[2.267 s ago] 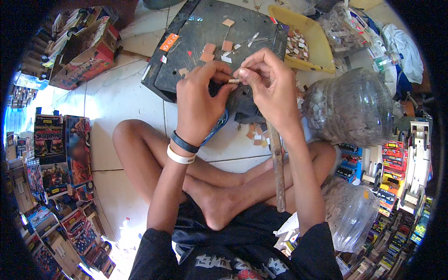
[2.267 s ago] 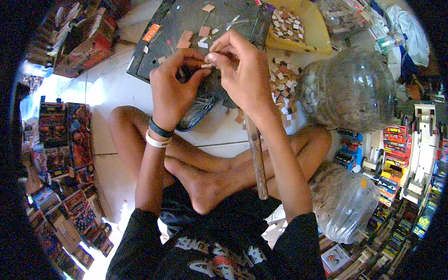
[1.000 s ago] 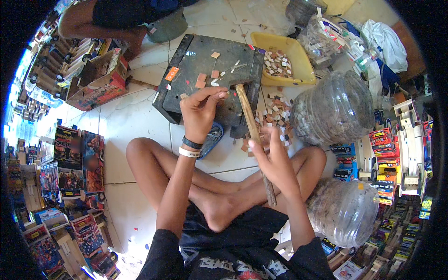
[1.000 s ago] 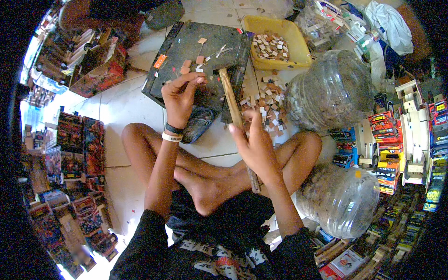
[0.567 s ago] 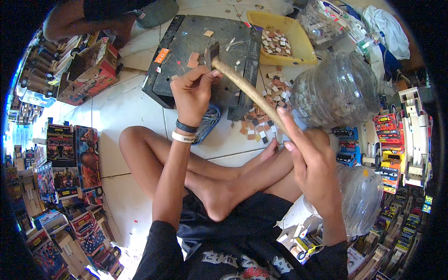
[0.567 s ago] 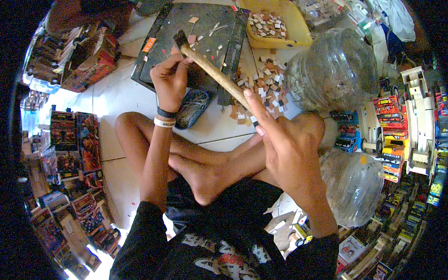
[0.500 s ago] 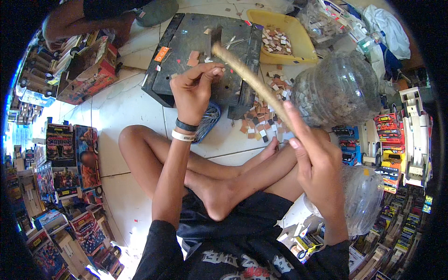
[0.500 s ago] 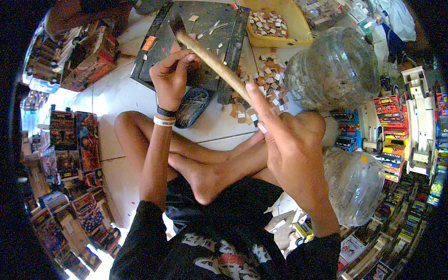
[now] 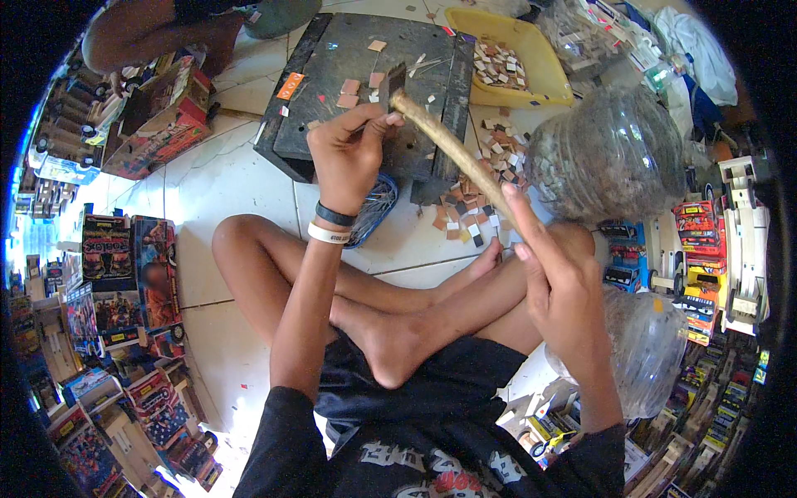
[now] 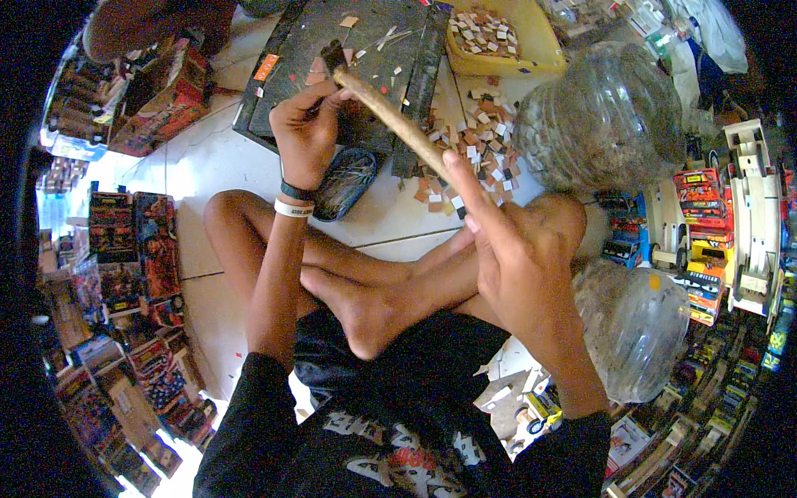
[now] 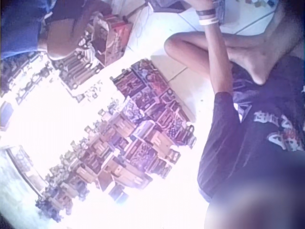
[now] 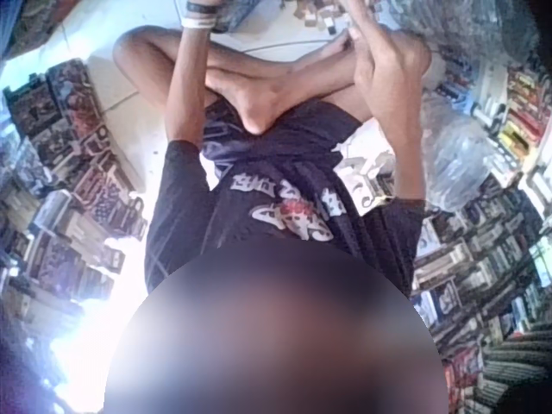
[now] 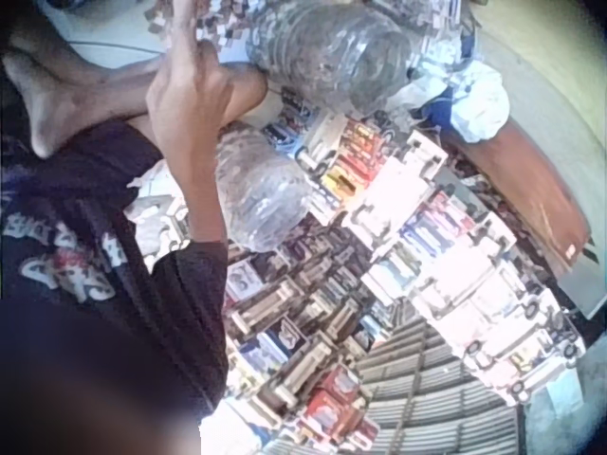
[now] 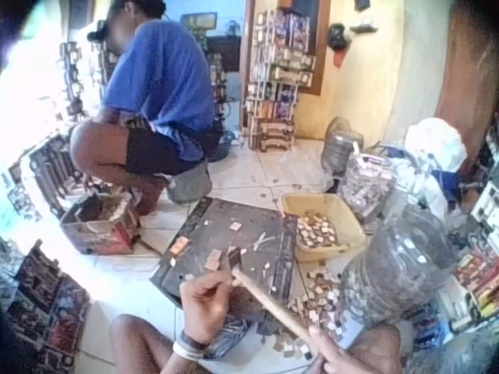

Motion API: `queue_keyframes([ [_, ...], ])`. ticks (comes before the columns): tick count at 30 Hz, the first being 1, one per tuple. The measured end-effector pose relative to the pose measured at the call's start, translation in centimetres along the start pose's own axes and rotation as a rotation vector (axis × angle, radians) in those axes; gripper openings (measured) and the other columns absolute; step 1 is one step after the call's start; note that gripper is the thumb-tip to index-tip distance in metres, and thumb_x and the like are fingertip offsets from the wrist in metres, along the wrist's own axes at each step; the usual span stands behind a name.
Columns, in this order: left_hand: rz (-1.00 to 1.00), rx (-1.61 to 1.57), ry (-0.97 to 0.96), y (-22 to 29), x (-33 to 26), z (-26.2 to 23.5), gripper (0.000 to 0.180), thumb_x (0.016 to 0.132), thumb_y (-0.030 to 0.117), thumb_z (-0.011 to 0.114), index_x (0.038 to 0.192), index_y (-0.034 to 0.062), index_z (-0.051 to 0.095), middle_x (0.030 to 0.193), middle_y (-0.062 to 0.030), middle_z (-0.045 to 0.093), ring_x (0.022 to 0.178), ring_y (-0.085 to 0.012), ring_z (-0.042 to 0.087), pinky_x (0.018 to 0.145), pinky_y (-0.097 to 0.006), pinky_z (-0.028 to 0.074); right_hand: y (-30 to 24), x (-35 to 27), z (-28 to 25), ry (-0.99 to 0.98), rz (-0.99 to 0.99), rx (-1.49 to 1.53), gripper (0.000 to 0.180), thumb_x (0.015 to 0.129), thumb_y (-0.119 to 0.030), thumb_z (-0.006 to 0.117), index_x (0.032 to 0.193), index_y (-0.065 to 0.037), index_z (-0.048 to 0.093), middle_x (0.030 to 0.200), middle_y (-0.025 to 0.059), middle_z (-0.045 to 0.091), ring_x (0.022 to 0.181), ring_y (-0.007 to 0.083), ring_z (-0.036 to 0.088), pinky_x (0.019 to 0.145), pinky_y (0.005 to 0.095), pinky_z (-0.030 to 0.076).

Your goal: The person sits cross-legged on the floor and repeatedly uses a hammer to split small wooden matchstick blocks into smaller pieces on a dark work surface. The person picks up blocks, positions them, strikes them, and collects the resulting fragments.

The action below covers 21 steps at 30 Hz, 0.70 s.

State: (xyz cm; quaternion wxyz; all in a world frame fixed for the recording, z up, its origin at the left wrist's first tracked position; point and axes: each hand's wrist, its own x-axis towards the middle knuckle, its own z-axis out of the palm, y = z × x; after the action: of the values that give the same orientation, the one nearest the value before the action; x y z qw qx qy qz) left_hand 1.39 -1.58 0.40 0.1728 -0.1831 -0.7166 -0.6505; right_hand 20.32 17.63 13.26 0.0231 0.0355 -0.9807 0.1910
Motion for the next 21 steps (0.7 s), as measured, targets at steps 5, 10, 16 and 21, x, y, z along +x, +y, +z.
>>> queue_keyframes([
  [5,-0.008,-0.053,-0.01,0.0,0.0,-0.1,0.008,0.094,0.001,0.072,0.096,-0.0012,0.08,0.082,-0.0064,0.079,0.075,-0.0072,0.07,0.069,-0.022,0.054,-0.3,-0.2,0.2,0.17,-0.059,0.251,0.053,0.096,0.008,0.057,0.148,0.0,0.055,0.135,0.0227,0.066,0.109,0.0356,0.07,0.096,0.0383,0.052],
  [10,-0.025,0.073,-0.012,0.0,0.1,-0.1,0.009,0.093,0.001,0.072,0.098,-0.001,0.08,0.084,-0.0068,0.08,0.077,-0.0078,0.071,0.071,-0.023,0.055,0.2,-0.1,-0.2,-0.001,0.053,0.082,0.051,0.097,0.008,0.054,0.148,0.003,0.053,0.139,0.0219,0.064,0.118,0.0358,0.068,0.1,0.0387,0.052],
  [16,-0.041,-0.03,-0.077,-0.8,0.1,-0.4,0.011,0.096,0.0,0.069,0.1,-0.0054,0.078,0.091,-0.0068,0.079,0.084,-0.0106,0.07,0.084,-0.025,0.054,0.8,-0.9,0.3,0.154,-0.079,0.091,0.056,0.099,0.007,0.054,0.153,-0.005,0.05,0.138,0.0178,0.066,0.09,0.0255,0.068,0.084,0.0335,0.054],
  [21,-0.138,-0.061,-0.064,1.4,0.9,-0.6,0.016,0.1,0.006,0.067,0.105,-0.0048,0.078,0.096,-0.0075,0.079,0.084,-0.0115,0.07,0.083,-0.026,0.055,2.2,-1.0,4.3,0.026,0.249,0.572,0.054,0.104,-0.005,0.055,0.157,-0.01,0.046,0.09,0.0073,0.066,0.067,0.0126,0.056,0.064,0.0289,0.048],
])
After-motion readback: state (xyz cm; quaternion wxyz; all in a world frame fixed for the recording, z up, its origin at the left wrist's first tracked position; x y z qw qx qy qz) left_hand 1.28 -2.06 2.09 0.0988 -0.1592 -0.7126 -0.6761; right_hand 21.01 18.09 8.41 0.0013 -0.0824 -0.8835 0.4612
